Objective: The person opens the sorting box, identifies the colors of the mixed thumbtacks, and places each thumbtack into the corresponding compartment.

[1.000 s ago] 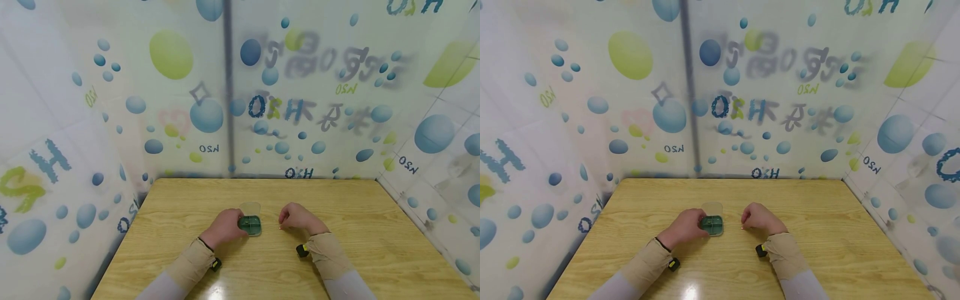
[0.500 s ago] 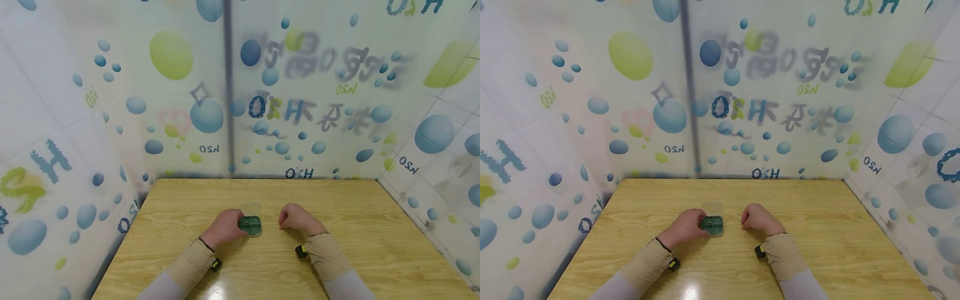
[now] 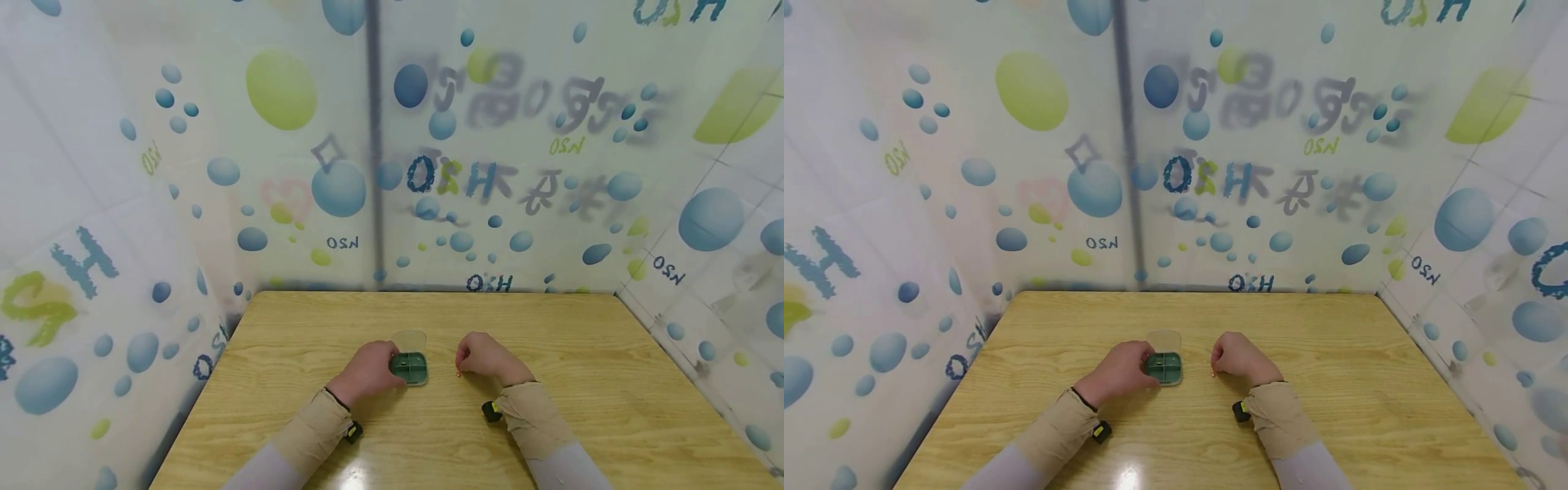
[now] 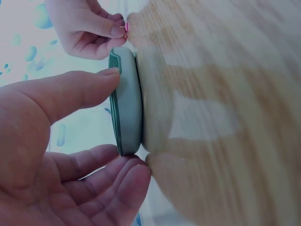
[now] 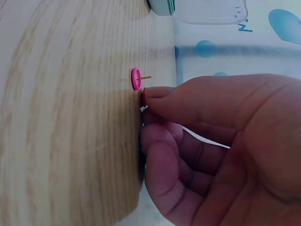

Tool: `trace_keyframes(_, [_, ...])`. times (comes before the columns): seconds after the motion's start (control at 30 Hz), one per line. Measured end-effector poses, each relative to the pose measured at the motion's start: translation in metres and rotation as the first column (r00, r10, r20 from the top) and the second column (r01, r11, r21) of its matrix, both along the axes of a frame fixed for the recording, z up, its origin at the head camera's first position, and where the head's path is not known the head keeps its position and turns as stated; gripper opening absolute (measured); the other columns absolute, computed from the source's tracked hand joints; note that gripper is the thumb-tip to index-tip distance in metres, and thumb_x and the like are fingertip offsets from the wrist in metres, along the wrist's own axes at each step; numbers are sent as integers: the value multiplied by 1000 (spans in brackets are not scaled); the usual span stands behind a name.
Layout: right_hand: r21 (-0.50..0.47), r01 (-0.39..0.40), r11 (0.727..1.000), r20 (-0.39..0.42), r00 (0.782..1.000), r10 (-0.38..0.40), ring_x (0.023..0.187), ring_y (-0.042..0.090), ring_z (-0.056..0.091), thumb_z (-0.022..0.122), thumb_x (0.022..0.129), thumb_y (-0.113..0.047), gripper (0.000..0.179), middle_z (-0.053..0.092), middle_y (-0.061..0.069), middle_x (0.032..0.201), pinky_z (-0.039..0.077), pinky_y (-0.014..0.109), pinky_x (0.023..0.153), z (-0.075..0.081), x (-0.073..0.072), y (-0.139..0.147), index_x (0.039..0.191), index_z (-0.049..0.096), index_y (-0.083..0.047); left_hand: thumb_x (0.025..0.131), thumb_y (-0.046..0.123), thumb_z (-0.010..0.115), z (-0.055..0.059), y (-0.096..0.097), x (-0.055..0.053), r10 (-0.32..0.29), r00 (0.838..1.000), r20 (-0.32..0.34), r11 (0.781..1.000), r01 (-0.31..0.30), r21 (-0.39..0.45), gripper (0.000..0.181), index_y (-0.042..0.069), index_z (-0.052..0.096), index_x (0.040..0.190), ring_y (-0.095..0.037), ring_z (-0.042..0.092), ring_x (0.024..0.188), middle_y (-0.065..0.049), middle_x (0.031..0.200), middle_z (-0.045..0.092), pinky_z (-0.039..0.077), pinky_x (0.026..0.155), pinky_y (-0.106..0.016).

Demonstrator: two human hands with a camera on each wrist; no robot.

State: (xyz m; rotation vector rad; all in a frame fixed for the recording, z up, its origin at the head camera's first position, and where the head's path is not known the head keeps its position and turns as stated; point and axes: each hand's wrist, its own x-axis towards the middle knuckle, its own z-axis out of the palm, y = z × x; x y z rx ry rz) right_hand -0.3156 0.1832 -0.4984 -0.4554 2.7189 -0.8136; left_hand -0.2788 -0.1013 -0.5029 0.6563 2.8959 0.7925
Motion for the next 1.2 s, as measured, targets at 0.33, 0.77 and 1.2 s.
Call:
trace_keyframes(0.33, [18, -2, 1000, -12, 1000, 2, 63, 14, 51, 75, 92, -1, 25, 64, -2, 70, 41, 27, 60, -3, -2, 0, 71, 71, -13, 80, 27, 94, 0, -1, 0, -2, 1000, 7, 1000, 2, 6, 52, 1, 72, 120, -20, 65, 87, -10, 105, 73, 56, 79, -39])
trace_keyframes(0.77, [-19, -22, 1000, -44, 999, 21, 67, 14, 54, 73, 92, 0, 19, 65, -2, 74, 45, 29, 62, 3, -1, 1, 76, 73, -11, 81, 28, 93, -1, 0, 0, 0, 1000, 17, 1000, 0, 5, 52, 2, 72, 121, -20, 65, 88, -10, 106, 74, 56, 79, -39])
trace_keyframes(1.2, [-147, -20, 989, -5, 1000, 19, 72, 14, 56, 73, 98, -6, 12, 66, 0, 79, 48, 29, 67, 5, -4, 3, 86, 77, -7, 81, 27, 93, -1, 0, -2, 1, 1000, 20, 1000, -2, 4, 51, 3, 73, 120, -19, 65, 88, -9, 105, 74, 56, 80, -39])
